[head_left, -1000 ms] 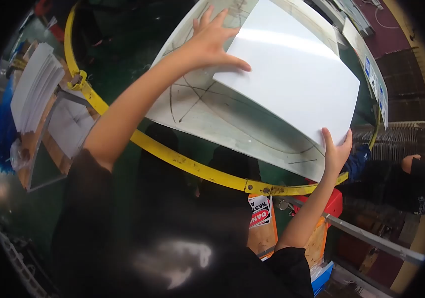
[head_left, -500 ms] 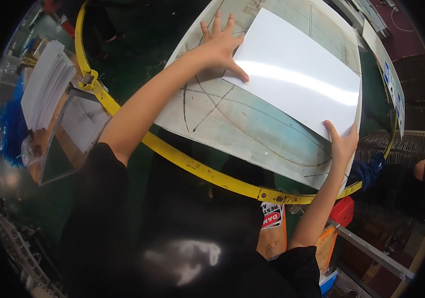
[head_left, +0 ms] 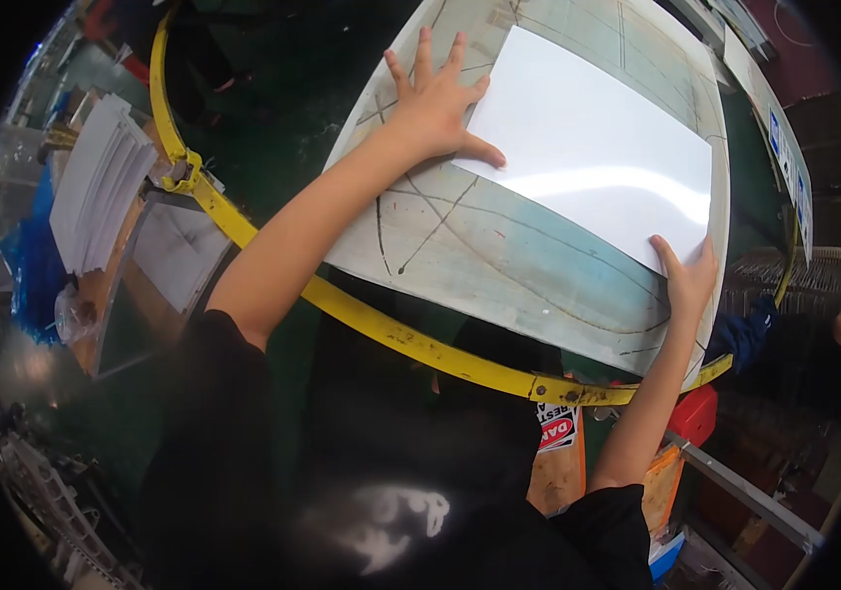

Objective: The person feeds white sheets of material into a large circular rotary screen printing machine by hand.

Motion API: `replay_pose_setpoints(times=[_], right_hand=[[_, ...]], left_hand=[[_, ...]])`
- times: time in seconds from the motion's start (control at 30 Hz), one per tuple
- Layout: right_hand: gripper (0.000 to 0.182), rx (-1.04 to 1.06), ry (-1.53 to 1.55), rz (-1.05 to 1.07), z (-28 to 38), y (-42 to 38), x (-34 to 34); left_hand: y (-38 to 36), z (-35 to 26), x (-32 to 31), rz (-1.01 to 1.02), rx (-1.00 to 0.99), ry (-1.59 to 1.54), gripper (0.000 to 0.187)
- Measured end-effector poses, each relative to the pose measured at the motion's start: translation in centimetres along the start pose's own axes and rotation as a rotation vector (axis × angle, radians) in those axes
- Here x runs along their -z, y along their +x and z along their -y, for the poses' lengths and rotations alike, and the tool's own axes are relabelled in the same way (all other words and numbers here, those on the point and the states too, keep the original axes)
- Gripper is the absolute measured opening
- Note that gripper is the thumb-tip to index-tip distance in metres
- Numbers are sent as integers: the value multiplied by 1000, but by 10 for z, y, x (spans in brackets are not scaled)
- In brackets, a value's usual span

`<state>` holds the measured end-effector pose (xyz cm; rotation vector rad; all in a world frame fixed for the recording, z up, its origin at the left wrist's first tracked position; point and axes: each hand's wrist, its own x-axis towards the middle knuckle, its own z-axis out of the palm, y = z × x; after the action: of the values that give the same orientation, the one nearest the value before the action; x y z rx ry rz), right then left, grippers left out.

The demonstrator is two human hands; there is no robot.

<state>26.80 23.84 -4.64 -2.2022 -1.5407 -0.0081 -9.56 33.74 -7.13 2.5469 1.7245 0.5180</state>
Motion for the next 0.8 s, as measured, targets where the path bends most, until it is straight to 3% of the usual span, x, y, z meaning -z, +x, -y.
replay_pose_setpoints(times=[0.33, 0.57, 0.8], right_hand=[[79, 68, -6, 8, -6, 7, -4], [77, 127, 19, -27, -8, 9, -4], [82, -16, -112, 10, 4, 4, -1]], left_hand=[[1, -4, 5, 21, -9, 65, 101], [8, -18, 19, 142, 12, 249, 96], [17, -28, 26, 215, -5, 303, 91]])
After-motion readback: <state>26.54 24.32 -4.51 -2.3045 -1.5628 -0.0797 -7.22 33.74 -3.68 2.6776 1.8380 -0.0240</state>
